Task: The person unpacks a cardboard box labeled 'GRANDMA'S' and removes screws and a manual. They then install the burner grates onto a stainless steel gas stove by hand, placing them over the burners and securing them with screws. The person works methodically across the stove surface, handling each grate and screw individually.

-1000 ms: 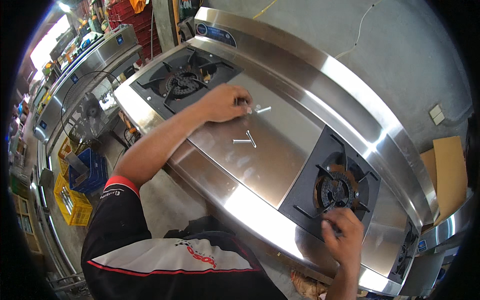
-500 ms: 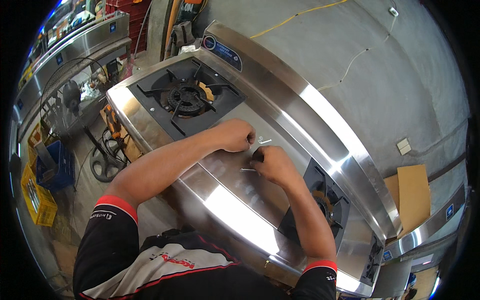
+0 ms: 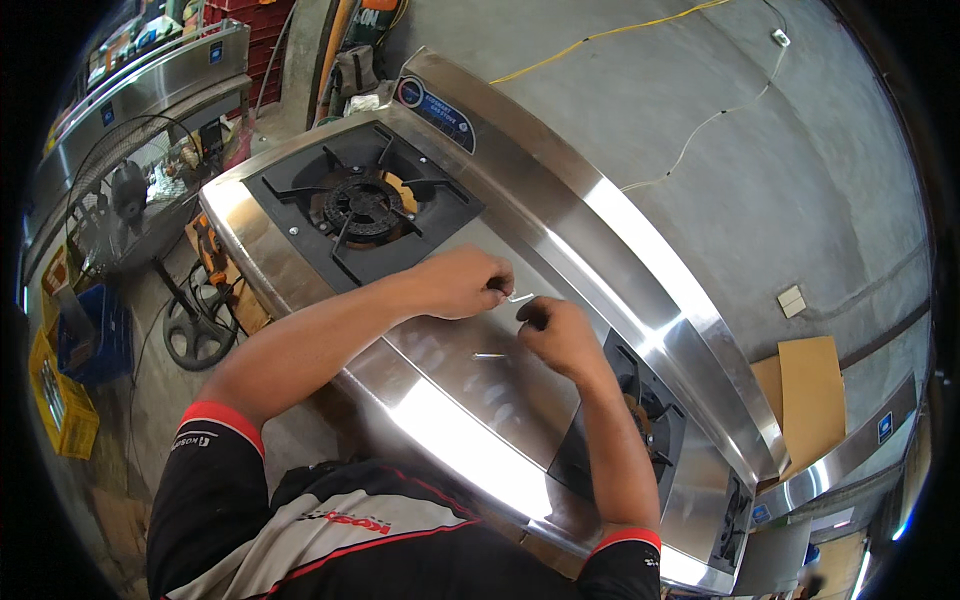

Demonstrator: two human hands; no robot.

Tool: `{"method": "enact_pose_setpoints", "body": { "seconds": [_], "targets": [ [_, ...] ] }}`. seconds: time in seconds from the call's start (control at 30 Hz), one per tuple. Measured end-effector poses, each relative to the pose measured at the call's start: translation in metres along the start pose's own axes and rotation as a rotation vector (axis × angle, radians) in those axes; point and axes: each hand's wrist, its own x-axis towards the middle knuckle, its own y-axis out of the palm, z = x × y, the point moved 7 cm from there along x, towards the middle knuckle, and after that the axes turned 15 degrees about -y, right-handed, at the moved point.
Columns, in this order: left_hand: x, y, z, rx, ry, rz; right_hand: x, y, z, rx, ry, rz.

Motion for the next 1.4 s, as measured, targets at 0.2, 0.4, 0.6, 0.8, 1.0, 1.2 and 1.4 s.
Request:
{"method": "enact_pose_setpoints", "body": {
  "seconds": [0.2, 0.4, 0.6, 0.8, 1.0, 1.2, 1.4],
  "targets": [
    [-0.021, -0.001, -0.028, -0.575, 0.167, 0.021, -0.007, -0.044, -0.005, 0.892, 0.207, -0.582],
    [-0.021, -0.002, -0.017, -0.861, 0.137, 0.064, -0.017, -0.042, 0.005, 0.977, 0.169, -0.594],
    [-0.023, -0.003, -0.019, -0.878, 0.133, 0.149, -0.017, -0.039, 0.010, 0.986, 0.130, -0.527],
    [-0.024, -0.003, -0.018, -0.839, 0.107, 0.177, -0.018, -0.042, 0.008, 0.990, 0.171, -0.572],
    [-0.023, 0.000, -0.017, -0.852, 0.085, 0.207, -0.020, -0.042, 0.011, 0.971, 0.136, -0.496],
    [-0.019, 0.005, -0.012, -0.821, 0.095, 0.200, -0.017, -0.039, 0.031, 0.548, 0.004, -0.406],
    [-0.016, 0.008, -0.010, -1.020, 0.060, 0.302, -0.019, -0.037, 0.035, 0.587, -0.013, -0.429]
  ]
}}
